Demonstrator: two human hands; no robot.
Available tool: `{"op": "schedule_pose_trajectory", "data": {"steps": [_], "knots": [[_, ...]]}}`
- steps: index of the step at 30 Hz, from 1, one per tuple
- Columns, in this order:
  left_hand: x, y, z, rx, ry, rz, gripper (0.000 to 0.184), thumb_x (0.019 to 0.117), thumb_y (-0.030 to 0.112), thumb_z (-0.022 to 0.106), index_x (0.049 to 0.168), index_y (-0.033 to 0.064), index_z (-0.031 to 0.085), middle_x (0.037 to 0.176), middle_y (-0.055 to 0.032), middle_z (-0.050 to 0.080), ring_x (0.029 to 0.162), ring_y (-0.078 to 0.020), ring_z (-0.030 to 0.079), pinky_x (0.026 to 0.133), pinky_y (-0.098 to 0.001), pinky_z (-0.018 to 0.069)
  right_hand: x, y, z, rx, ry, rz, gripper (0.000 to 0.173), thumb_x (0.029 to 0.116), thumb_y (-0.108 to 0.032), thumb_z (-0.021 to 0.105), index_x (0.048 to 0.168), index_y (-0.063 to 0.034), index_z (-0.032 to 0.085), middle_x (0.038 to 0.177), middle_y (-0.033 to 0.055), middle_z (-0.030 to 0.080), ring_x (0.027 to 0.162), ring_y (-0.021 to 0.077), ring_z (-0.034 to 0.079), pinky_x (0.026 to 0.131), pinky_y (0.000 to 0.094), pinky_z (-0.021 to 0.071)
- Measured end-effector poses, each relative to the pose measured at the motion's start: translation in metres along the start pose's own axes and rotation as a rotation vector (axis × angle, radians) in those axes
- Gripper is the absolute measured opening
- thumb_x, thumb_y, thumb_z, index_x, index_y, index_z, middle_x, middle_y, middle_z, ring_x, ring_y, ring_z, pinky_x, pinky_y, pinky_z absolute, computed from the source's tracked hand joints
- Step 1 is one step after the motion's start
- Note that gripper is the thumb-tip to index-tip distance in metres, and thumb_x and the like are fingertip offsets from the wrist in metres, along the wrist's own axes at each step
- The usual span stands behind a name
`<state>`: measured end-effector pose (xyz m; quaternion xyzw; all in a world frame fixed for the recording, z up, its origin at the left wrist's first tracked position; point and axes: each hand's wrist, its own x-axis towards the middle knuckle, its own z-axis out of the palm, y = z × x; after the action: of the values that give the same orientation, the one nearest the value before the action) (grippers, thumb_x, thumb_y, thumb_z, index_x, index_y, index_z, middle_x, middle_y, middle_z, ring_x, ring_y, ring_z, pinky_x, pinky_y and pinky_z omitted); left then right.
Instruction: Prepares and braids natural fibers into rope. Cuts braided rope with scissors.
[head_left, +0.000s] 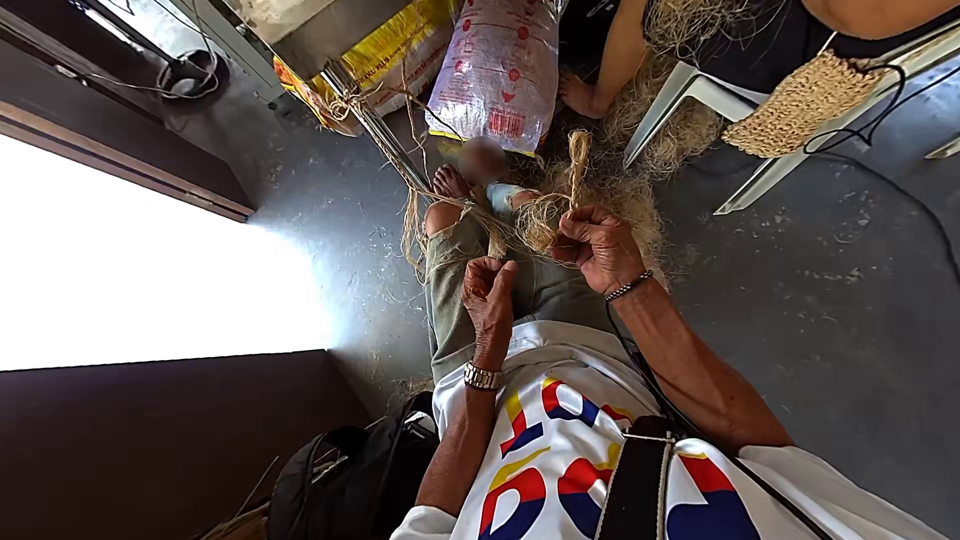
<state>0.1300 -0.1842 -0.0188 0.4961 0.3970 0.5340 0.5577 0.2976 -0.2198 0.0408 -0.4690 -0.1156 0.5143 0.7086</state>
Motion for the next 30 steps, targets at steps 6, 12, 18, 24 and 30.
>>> {"op": "schedule_pose_trajectory", "data": {"steps": [6, 12, 18, 24, 30], "knots": [[-0.003, 0.008, 0.019, 0.401, -0.068, 0.438, 0.027, 0.0826, 0.015, 0.081, 0.100, 0.0039, 0.064, 0.088, -0.0035, 0.063, 0.076, -0.0103, 0.061, 0.066, -0.0248, 0.0529, -0.008, 0.013, 0.011, -0.047, -0.033, -0.005, 0.012, 0.0944, 0.003, 0.066, 0.094, -0.0085, 0.062, 0.086, 0.0041, 0.068, 0.068, 0.0138, 0.068, 0.064, 0.0337, 0.0627], [0.005, 0.009, 0.020, 0.644, -0.014, 0.470, 0.014, 0.0875, 0.014, 0.077, 0.098, 0.0043, 0.074, 0.087, -0.0054, 0.068, 0.077, -0.0115, 0.065, 0.071, -0.0264, 0.0560, -0.010, 0.023, 0.014, -0.118, -0.063, 0.007, 0.010, 0.0910, 0.006, 0.069, 0.094, -0.0041, 0.068, 0.083, 0.0057, 0.072, 0.068, 0.0140, 0.070, 0.066, 0.0326, 0.0627], [0.006, 0.012, 0.017, 0.745, -0.045, 0.505, 0.004, 0.0885, 0.008, 0.071, 0.089, 0.0054, 0.074, 0.083, -0.0053, 0.069, 0.079, -0.0147, 0.066, 0.072, -0.0309, 0.0557, -0.006, 0.025, 0.010, -0.212, -0.073, 0.009, 0.009, 0.0893, 0.005, 0.072, 0.088, -0.0033, 0.070, 0.085, 0.0066, 0.074, 0.071, 0.0137, 0.070, 0.065, 0.0291, 0.0602], [0.013, 0.011, 0.006, 0.970, -0.097, 0.357, 0.011, 0.0950, 0.008, 0.059, 0.094, 0.0010, 0.068, 0.089, -0.0145, 0.066, 0.085, -0.0298, 0.067, 0.076, -0.0483, 0.0556, -0.003, 0.015, 0.002, -0.212, -0.078, -0.069, 0.012, 0.0898, 0.006, 0.070, 0.094, -0.0052, 0.070, 0.086, 0.0040, 0.073, 0.074, 0.0135, 0.070, 0.073, 0.0318, 0.0622], [0.021, 0.010, -0.021, 0.775, -0.014, 0.139, 0.015, 0.1005, 0.016, 0.062, 0.100, 0.0015, 0.064, 0.079, -0.0080, 0.061, 0.070, -0.0177, 0.058, 0.067, -0.0370, 0.0499, 0.013, -0.006, -0.017, -0.042, -0.042, -0.169, 0.011, 0.0943, 0.006, 0.062, 0.094, -0.0046, 0.065, 0.082, 0.0061, 0.072, 0.068, 0.0145, 0.070, 0.068, 0.0316, 0.0627]]}}
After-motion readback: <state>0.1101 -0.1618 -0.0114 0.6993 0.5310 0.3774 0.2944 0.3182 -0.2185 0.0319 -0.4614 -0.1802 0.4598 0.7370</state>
